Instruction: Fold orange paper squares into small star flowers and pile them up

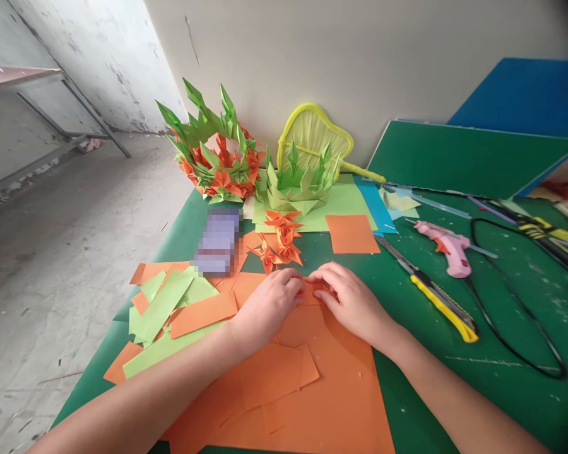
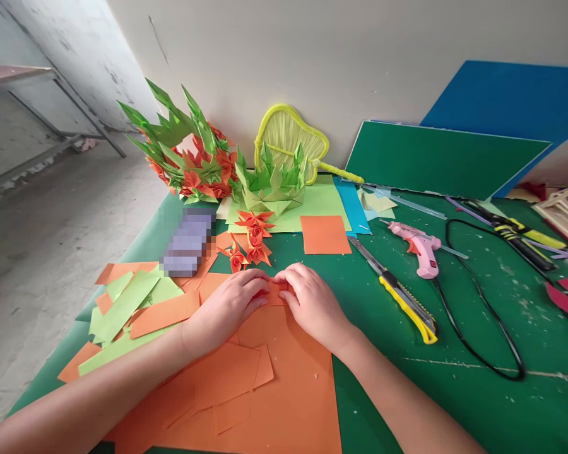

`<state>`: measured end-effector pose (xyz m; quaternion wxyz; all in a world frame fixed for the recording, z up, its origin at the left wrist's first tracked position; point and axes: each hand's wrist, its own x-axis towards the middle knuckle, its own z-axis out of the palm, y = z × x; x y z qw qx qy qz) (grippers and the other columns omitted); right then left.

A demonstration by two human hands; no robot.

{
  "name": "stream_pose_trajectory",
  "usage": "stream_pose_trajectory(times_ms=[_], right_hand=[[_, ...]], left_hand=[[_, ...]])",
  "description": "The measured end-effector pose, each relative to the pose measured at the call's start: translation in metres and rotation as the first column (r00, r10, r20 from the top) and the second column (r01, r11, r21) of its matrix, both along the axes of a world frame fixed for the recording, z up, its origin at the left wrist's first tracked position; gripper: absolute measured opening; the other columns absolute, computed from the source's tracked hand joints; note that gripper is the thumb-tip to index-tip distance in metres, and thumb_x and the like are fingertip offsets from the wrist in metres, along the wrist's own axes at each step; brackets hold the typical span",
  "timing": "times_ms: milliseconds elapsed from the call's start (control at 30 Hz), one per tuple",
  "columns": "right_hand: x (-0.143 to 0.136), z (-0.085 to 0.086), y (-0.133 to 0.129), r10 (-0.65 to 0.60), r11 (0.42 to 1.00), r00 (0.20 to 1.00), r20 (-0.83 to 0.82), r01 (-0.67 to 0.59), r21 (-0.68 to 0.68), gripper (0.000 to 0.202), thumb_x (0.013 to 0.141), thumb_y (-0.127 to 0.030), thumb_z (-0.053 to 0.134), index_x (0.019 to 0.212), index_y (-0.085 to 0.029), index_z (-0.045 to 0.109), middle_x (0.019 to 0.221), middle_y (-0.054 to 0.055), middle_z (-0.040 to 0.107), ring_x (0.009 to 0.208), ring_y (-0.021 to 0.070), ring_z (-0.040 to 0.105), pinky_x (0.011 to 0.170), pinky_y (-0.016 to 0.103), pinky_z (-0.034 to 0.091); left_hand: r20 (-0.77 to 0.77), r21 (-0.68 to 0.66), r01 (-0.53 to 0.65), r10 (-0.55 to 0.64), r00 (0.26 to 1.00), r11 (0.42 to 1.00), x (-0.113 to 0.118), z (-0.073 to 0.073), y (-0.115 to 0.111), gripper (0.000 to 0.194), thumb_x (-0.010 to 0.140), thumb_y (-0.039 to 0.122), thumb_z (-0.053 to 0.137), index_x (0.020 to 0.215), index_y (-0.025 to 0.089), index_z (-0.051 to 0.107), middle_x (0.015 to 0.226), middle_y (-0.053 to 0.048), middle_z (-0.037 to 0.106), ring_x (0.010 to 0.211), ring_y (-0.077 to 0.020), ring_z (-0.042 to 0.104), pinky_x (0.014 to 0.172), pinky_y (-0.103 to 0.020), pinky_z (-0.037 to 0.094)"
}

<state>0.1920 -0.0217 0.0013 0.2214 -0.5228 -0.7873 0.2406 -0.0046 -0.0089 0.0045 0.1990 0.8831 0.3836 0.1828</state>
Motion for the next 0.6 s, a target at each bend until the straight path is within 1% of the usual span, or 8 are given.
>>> stream_pose_trajectory(times_ms=[133, 233, 300, 433, 600], right_hand=[[-0.002, 0.001, 0.000, -0.013, 1.000, 0.999, -0.038, 0.013, 0.019, 0.019, 0.086, -0.005, 0.051, 0.094, -0.022, 0.056, 0.100, 0.005, 0.061, 0.092, 0.0201, 0.060, 0.075, 0.032, 0.050], [-0.002, 0.001, 0.000, -0.010, 0.997, 0.999, -0.044, 0.013, 0.076, 0.016, 0.088, -0.007, 0.050, 0.090, -0.022, 0.057, 0.095, 0.005, 0.061, 0.083, 0.0189, 0.060, 0.069, 0.031, 0.049], [-0.003, 0.000, -0.001, -0.012, 0.992, 1.000, -0.028, 0.015, 0.126, 0.016, 0.090, -0.009, 0.049, 0.089, -0.022, 0.058, 0.093, 0.005, 0.062, 0.082, 0.0188, 0.060, 0.068, 0.031, 0.049], [-0.004, -0.003, -0.003, -0.007, 0.968, 0.997, 0.082, -0.014, 0.249, 0.019, 0.094, -0.011, 0.044, 0.091, -0.021, 0.060, 0.090, 0.006, 0.063, 0.080, 0.0197, 0.060, 0.068, 0.031, 0.047], [-0.004, -0.005, -0.010, 0.010, 0.930, 0.964, 0.266, -0.107, 0.351, 0.025, 0.095, -0.010, 0.041, 0.084, -0.019, 0.061, 0.082, 0.006, 0.062, 0.074, 0.0185, 0.058, 0.064, 0.030, 0.043]], left_hand=[[0.005, -0.012, 0.008, -0.008, 1.000, 1.000, 0.001, -0.002, 0.001, 0.017, 0.097, 0.017, 0.043, 0.089, 0.015, 0.058, 0.095, -0.006, 0.059, 0.082, -0.0154, 0.058, 0.079, -0.031, 0.051], [0.008, -0.022, -0.001, 0.001, 1.000, 1.000, 0.002, -0.002, 0.000, 0.021, 0.098, 0.019, 0.041, 0.088, 0.015, 0.060, 0.095, -0.006, 0.058, 0.080, -0.0141, 0.058, 0.078, -0.029, 0.050], [-0.006, -0.029, -0.008, 0.007, 1.000, 1.000, 0.002, -0.001, -0.001, 0.026, 0.098, 0.021, 0.039, 0.086, 0.014, 0.061, 0.094, -0.005, 0.057, 0.076, -0.0129, 0.057, 0.075, -0.028, 0.050], [-0.059, -0.043, -0.025, 0.022, 0.998, 0.999, 0.001, 0.003, -0.003, 0.035, 0.099, 0.023, 0.037, 0.079, 0.015, 0.064, 0.087, -0.004, 0.055, 0.070, -0.0120, 0.054, 0.070, -0.027, 0.048], [-0.122, -0.015, -0.044, 0.042, 0.992, 0.999, 0.000, 0.008, -0.002, 0.035, 0.099, 0.025, 0.038, 0.077, 0.015, 0.063, 0.082, -0.003, 0.054, 0.066, -0.0117, 0.052, 0.066, -0.025, 0.046]])
